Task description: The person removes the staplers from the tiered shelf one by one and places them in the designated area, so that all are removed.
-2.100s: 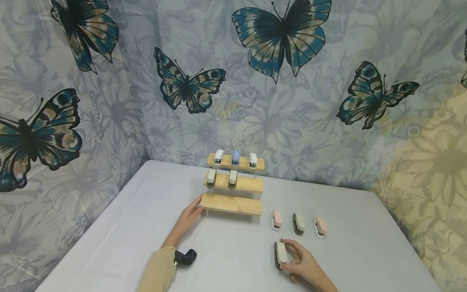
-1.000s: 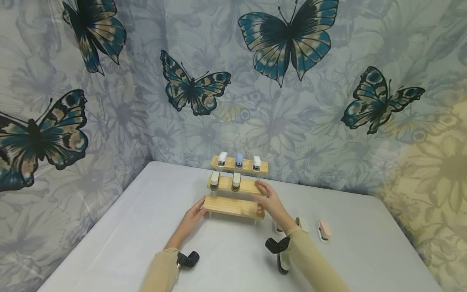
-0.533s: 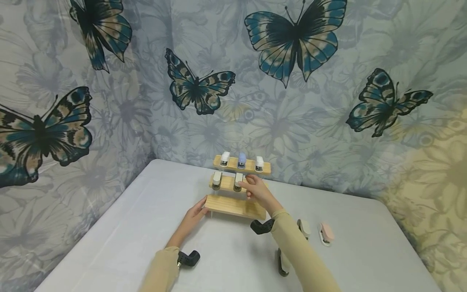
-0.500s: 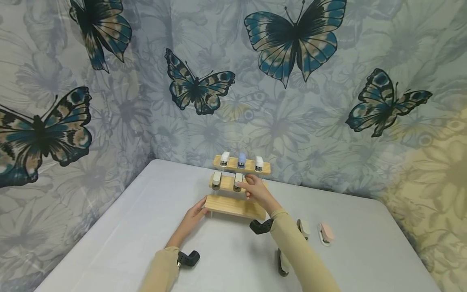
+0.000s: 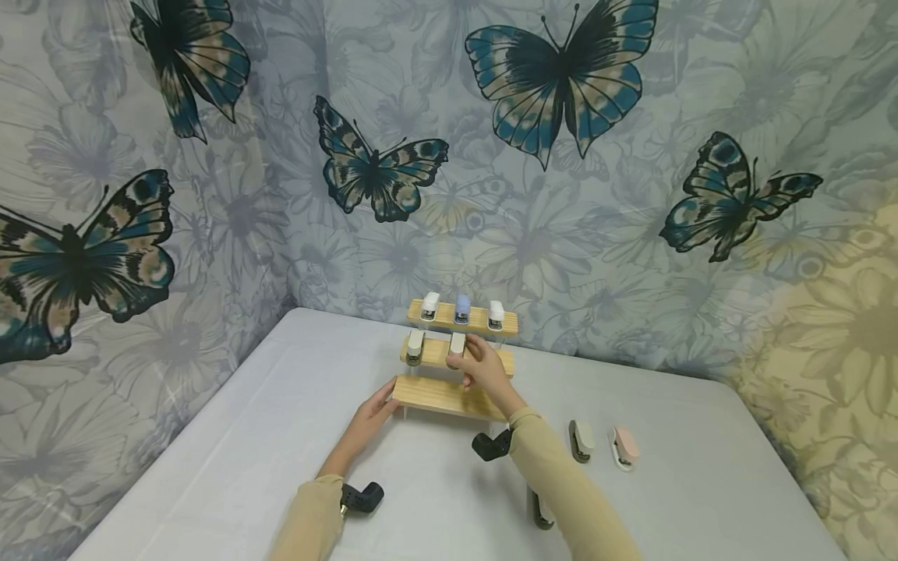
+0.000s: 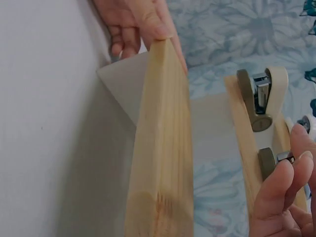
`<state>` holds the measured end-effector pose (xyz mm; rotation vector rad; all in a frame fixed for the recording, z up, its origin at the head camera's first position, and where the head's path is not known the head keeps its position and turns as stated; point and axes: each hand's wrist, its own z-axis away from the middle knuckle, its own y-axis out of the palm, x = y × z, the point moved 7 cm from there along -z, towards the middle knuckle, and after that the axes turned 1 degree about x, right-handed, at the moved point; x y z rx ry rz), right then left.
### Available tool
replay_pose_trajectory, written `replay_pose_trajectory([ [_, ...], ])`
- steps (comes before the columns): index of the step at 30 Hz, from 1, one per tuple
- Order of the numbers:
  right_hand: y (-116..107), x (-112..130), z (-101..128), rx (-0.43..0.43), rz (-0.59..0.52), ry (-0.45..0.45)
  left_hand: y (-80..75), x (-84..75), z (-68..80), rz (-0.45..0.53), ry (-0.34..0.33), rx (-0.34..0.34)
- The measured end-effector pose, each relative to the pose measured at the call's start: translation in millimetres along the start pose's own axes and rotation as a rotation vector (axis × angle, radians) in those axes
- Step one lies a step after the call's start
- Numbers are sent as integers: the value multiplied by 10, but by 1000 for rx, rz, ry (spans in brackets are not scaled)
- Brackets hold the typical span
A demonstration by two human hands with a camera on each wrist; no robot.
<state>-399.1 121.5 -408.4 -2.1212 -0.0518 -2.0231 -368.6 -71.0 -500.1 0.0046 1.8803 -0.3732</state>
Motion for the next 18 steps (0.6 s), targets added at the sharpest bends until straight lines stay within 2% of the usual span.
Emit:
replay_pose_trajectory([
  [4, -16, -20, 3, -30, 2, -26, 6, -9, -1, 9, 16, 2],
  [8, -10, -38, -3, -16, 45, -53, 7, -20, -1, -5, 36, 6],
  [14, -35, -55, 22, -43, 52, -53, 9, 1, 1, -3, 9, 0],
  [18, -90, -64, 85, -25, 44, -34, 0, -1, 0, 1, 8, -14],
])
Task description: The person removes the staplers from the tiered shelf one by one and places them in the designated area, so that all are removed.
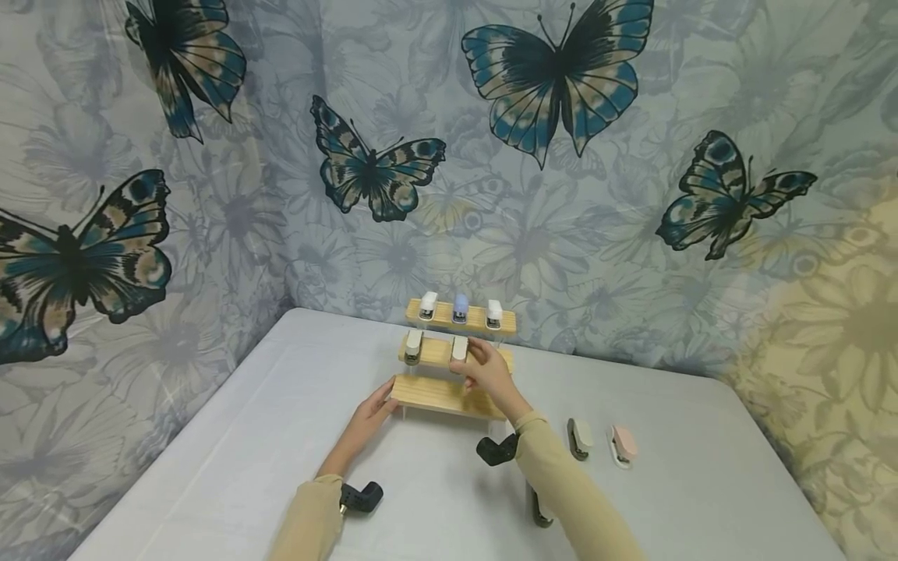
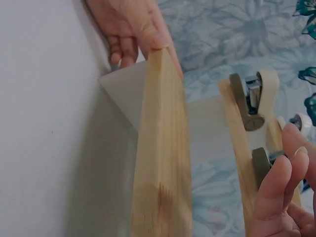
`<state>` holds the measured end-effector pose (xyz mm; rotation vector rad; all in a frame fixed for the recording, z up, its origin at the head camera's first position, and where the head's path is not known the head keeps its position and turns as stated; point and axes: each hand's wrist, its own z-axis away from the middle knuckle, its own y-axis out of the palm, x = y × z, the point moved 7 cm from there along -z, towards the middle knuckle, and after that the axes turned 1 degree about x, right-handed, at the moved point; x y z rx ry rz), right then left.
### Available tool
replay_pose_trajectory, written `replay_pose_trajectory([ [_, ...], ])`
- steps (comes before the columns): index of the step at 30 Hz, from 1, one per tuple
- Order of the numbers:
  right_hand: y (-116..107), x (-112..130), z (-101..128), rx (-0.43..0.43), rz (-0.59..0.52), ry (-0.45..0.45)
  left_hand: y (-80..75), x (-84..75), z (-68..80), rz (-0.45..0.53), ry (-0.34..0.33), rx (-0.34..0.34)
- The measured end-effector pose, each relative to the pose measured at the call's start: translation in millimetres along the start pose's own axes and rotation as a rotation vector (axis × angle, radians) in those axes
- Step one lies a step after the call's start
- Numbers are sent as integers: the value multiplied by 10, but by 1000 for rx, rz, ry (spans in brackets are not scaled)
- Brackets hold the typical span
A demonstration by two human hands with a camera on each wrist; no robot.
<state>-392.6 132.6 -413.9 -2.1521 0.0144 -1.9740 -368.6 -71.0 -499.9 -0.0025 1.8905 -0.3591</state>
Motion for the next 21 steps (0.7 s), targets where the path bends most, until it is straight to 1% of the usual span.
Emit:
replay_pose_trajectory([
  [3, -83, 7, 70, 33, 10, 27, -13, -7, -1, 3, -3, -4],
  [6, -182, 30, 172, 61, 5, 53, -8, -9, 13, 7, -10, 13],
  [8, -244, 42, 255, 84, -17, 70, 2, -9, 15, 7, -15, 24],
  [11, -331, 37, 414, 107, -87, 95, 14, -2, 22, 8, -17, 27],
  [14, -427, 30, 607, 110, -166, 105, 23, 18, 23, 3, -28, 17],
  [16, -498, 17, 745, 110, -196, 116, 28, 27, 21, 1, -29, 15],
  [18, -581, 8, 885, 103, -202, 121, 22, 28, 16, -11, -22, 5],
  [21, -727, -12, 1097, 77, -207, 127, -6, 8, -3, -18, 7, -9],
])
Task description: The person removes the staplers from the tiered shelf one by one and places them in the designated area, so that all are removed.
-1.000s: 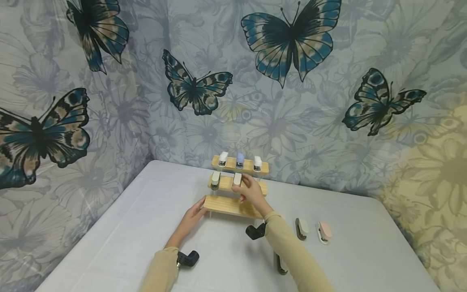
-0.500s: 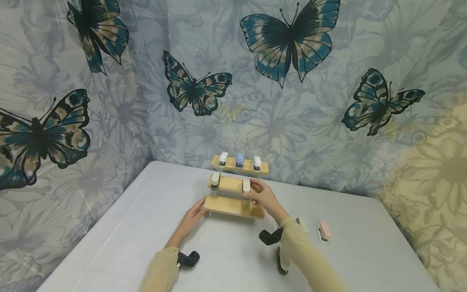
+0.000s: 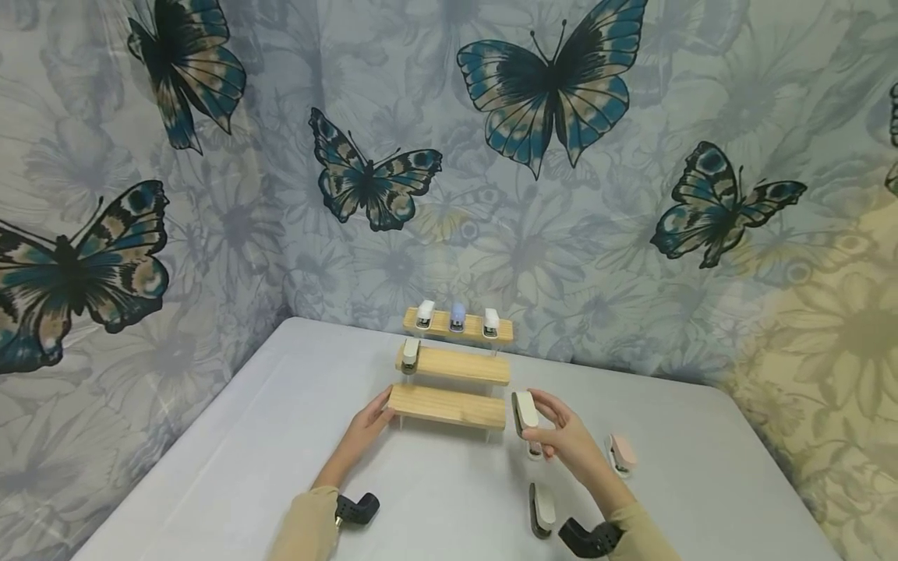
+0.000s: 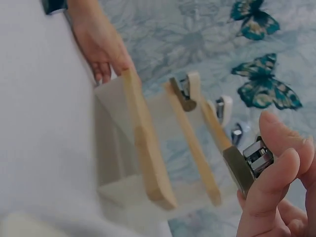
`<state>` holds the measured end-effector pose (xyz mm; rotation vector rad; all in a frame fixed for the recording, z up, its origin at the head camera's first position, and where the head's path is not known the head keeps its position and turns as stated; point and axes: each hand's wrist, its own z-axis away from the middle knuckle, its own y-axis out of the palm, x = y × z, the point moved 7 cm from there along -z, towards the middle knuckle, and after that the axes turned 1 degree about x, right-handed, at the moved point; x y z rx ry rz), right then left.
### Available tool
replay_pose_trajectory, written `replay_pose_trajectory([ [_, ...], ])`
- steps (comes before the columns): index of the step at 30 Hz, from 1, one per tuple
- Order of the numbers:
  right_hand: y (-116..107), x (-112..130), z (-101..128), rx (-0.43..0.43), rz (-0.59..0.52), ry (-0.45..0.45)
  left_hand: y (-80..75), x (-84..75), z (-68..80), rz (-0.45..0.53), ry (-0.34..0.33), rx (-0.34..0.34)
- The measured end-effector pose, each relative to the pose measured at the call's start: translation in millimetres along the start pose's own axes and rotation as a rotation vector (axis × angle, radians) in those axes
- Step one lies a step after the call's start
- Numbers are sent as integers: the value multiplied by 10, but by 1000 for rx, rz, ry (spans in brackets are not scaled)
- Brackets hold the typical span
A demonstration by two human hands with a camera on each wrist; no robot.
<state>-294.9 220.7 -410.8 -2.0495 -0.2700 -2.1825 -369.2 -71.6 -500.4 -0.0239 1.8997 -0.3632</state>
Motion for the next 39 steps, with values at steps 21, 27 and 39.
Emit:
replay_pose_trajectory([
  [21, -638, -834, 1037, -136, 4, 320, 31, 11, 30, 19, -48, 5],
  [27, -686, -993, 1096, -180, 104, 356, 21, 3, 24, 31, -28, 12],
  [39, -695, -1041, 1059, -223, 243, 367, -6, 8, 16, 11, -14, 6],
])
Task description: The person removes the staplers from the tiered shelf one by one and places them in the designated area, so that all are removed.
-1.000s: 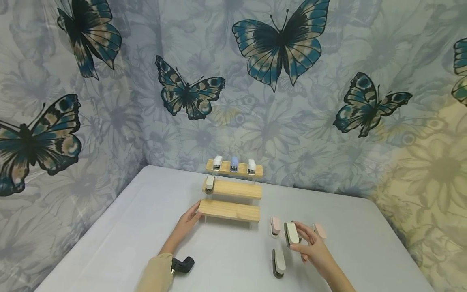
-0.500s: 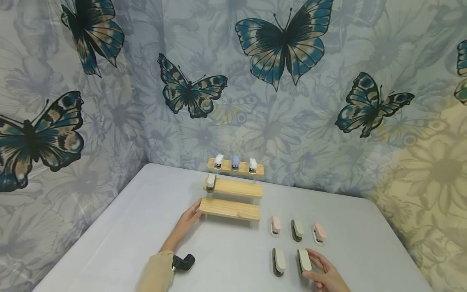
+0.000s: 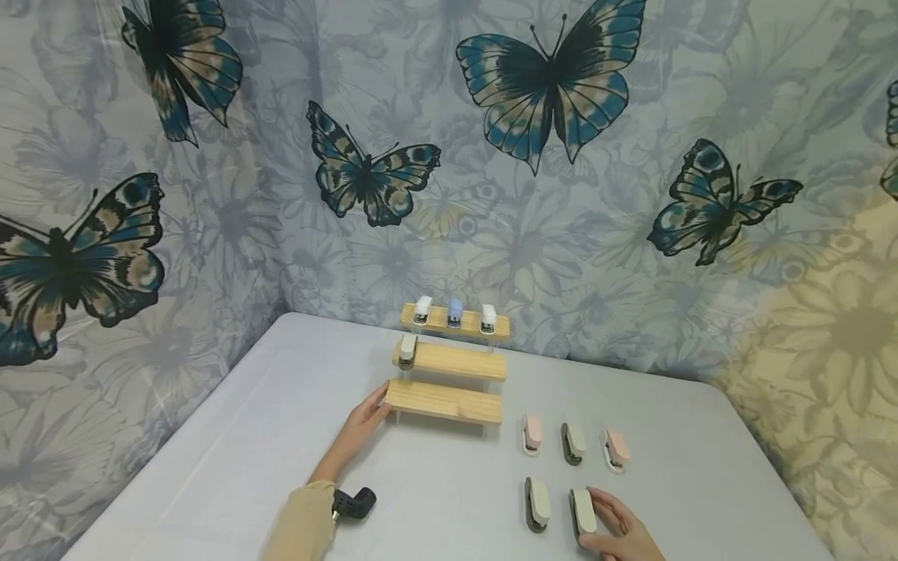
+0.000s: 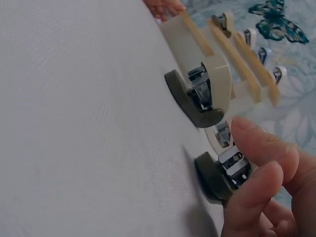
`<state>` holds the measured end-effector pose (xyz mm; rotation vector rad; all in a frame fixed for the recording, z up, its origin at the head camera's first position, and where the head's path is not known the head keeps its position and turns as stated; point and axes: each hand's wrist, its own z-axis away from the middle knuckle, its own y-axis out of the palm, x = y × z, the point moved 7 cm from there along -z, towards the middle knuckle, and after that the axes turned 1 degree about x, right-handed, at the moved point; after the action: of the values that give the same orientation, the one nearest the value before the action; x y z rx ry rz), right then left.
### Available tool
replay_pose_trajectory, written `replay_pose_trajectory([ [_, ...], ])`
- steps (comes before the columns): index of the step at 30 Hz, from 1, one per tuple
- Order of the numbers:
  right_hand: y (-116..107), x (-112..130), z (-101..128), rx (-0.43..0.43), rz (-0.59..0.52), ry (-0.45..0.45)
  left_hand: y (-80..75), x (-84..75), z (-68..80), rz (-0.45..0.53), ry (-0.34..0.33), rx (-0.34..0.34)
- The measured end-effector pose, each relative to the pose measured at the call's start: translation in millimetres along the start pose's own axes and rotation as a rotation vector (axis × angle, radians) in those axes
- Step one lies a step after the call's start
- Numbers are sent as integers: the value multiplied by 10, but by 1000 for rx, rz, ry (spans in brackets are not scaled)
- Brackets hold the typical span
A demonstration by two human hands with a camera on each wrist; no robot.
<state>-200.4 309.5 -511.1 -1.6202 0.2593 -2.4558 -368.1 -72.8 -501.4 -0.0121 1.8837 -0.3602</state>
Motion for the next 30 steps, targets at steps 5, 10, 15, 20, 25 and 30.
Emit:
replay_pose_trajectory([
  [5, -28, 47, -12, 21, 99, -14, -24, -4, -2, 4, -8, -27],
  [10, -55, 46, -2, 26, 112, 10, -9, -11, -6, -2, 5, -18],
  [15, -63, 30, 27, 30, 110, 25, 8, 2, -16, -17, 0, -19],
  [20, -50, 30, 26, 34, 72, 15, 4, -6, -30, -4, 0, -12],
  [25, -58, 97, 50, 91, 50, -46, 16, -19, -23, 23, -4, 2],
  [30, -97, 382, 70, 85, 47, -158, 17, -7, -14, 24, -6, 9],
])
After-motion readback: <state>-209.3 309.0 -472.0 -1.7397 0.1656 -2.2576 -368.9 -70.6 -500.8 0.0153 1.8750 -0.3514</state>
